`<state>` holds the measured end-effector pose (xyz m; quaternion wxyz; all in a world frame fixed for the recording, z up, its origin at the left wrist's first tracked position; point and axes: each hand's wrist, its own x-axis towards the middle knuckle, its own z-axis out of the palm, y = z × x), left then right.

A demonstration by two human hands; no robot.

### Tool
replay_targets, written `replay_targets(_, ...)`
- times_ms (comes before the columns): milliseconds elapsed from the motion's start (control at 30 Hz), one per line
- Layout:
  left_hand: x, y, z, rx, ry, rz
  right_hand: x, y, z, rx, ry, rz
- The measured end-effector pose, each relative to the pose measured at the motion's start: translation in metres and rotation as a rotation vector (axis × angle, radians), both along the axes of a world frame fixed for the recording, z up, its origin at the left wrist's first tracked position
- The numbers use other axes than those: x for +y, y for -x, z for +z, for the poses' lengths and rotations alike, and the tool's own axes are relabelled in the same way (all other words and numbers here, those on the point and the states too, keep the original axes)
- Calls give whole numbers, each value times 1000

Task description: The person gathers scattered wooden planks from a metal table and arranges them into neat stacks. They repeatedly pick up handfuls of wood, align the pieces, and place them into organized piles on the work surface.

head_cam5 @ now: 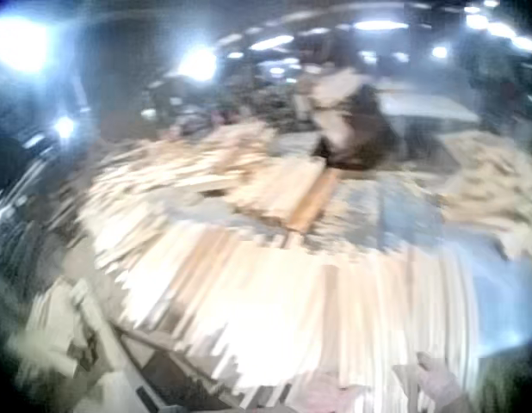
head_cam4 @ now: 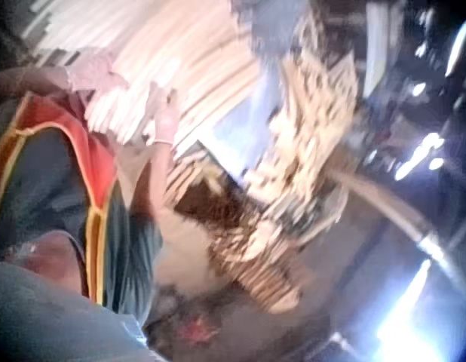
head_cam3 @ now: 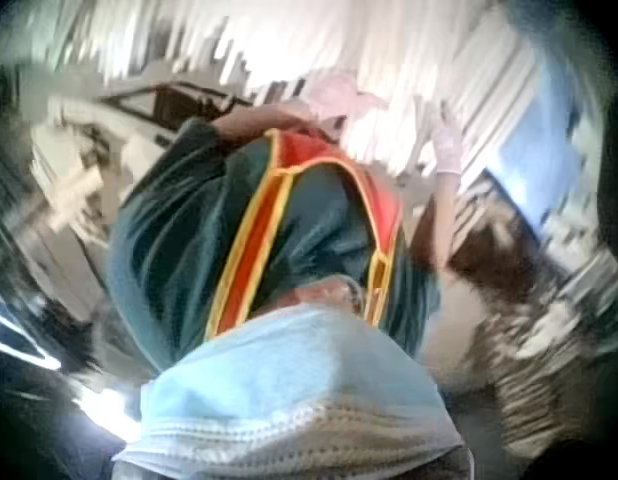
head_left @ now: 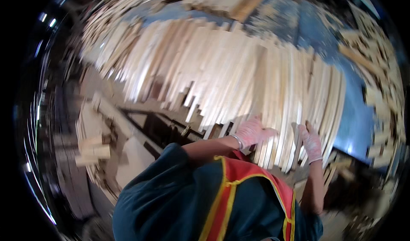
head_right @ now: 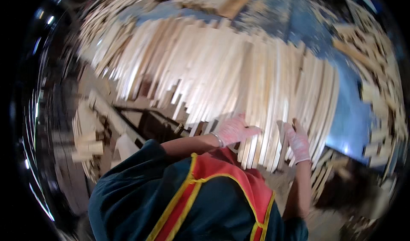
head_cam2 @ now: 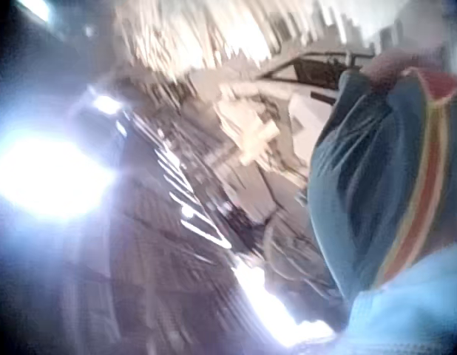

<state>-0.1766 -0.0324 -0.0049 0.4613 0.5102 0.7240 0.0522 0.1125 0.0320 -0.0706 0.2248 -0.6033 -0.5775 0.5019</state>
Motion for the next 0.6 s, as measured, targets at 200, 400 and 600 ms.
replay_targets(200, -17, -11, -14, -36, -222, 232, 10, 55, 2, -74, 125, -100)
replay_targets(400, -11, 75, 37, -93, -262, 267, 13, 144, 66, -202, 7, -21)
replay_targets(600, -18, 252, 29, 40, -425, 323, 35, 302, 48, -315, -23, 277)
